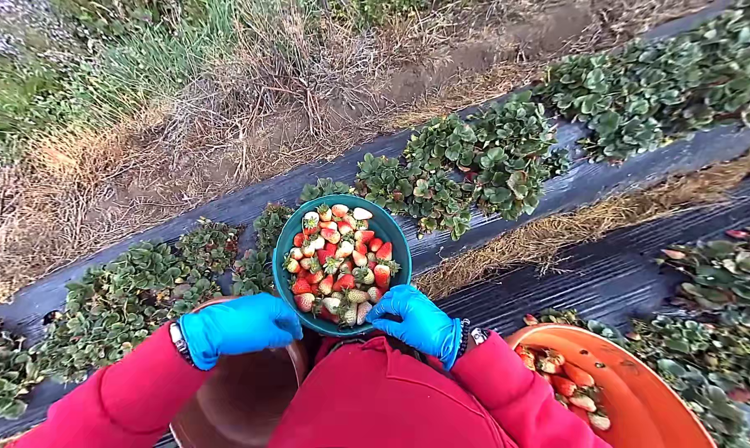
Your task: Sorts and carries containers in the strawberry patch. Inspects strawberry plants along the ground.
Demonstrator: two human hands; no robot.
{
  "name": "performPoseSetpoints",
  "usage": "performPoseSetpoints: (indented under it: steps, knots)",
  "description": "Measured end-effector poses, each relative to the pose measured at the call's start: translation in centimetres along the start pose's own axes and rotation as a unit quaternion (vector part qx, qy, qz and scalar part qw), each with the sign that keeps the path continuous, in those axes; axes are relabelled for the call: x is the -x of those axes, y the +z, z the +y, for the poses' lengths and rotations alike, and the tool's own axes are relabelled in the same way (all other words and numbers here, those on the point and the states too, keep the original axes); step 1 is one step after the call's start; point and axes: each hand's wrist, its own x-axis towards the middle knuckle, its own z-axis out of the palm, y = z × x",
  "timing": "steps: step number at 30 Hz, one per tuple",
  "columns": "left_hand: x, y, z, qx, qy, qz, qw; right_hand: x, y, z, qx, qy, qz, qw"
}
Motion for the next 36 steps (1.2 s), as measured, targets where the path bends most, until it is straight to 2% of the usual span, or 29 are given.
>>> performPoseSetpoints:
  steps: [1,2,3,4,5,6,8,10,11,13,14,16,17,19,22,27,29,32,34,36]
  knots:
    - [-3.0,1.2,-3.7,-0.071,0.064,0.063,0.993,0.2,0.0,-0.1,0.012,-0.001,-0.005,1.0]
    - [-5.5,2.0,-5.7,-0.143,0.107,0.087,0.98,0.4,-0.1,-0.1,0.026,-0.004,-0.014,1.0]
    - [-7.3,2.7,-6.2,-0.21,0.124,0.064,0.968,0.6,-0.2,-0.2,0.045,-0.01,-0.026,0.999]
    - [-8.7,3.6,-5.7,-0.262,0.125,0.006,0.957,0.7,-0.3,-0.3,0.068,-0.019,-0.04,0.997]
    - [-9.7,4.6,-4.9,-0.291,0.123,-0.048,0.948,0.7,-0.2,-0.2,0.093,-0.029,-0.046,0.994]
    - [-10.2,5.5,-3.9,-0.3,0.118,-0.07,0.944,0.7,0.1,0.2,0.121,-0.036,-0.043,0.991]
    - [-9.9,6.1,-2.0,-0.256,0.124,-0.054,0.957,0.6,0.2,0.3,0.168,-0.023,-0.051,0.984]
    - [-8.4,6.9,-2.8,-0.136,0.18,0.029,0.974,0.4,-0.5,-1.0,0.188,0.031,-0.1,0.977]
    - [-7.1,7.3,-3.3,-0.059,0.184,0.077,0.978,0.3,-0.7,-1.3,0.192,0.046,-0.107,0.975]
    - [-3.9,7.5,-3.7,0.05,0.072,0.134,0.987,0.2,-0.9,-1.3,0.194,0.061,-0.104,0.974]
    - [-2.8,7.4,-3.8,0.055,-0.008,0.117,0.992,0.3,-0.8,-1.1,0.193,0.064,-0.103,0.974]
    - [-2.9,7.7,-3.9,0.035,-0.117,-0.013,0.992,0.3,-0.5,-0.4,0.189,0.064,-0.095,0.975]
    - [-3.9,8.8,-4.0,0.042,-0.132,-0.072,0.988,0.3,-0.2,0.0,0.19,0.061,-0.088,0.976]
    - [-7.2,12.1,-5.0,0.086,-0.124,-0.101,0.983,0.2,-0.2,0.4,0.19,0.059,-0.085,0.976]
    - [-10.1,14.5,-5.0,0.154,-0.154,-0.051,0.975,0.2,-0.7,0.5,0.189,0.053,-0.079,0.977]
    - [-8.8,15.0,-4.7,0.176,-0.181,-0.018,0.967,0.1,-0.8,0.9,0.195,0.049,-0.085,0.976]
    - [-6.2,13.7,-3.9,0.179,-0.192,-0.013,0.965,0.3,-1.1,0.4,0.188,0.055,-0.099,0.976]
    - [-1.5,8.9,-2.8,0.151,-0.2,-0.026,0.968,0.3,-1.5,0.1,0.193,0.057,-0.109,0.974]
    - [-0.1,6.3,-2.2,0.09,-0.189,-0.055,0.976,0.2,-1.4,0.2,0.195,0.048,-0.11,0.973]
    - [-0.1,5.4,-0.9,0.05,-0.185,-0.086,0.978,0.2,-1.1,0.2,0.194,0.04,-0.11,0.974]
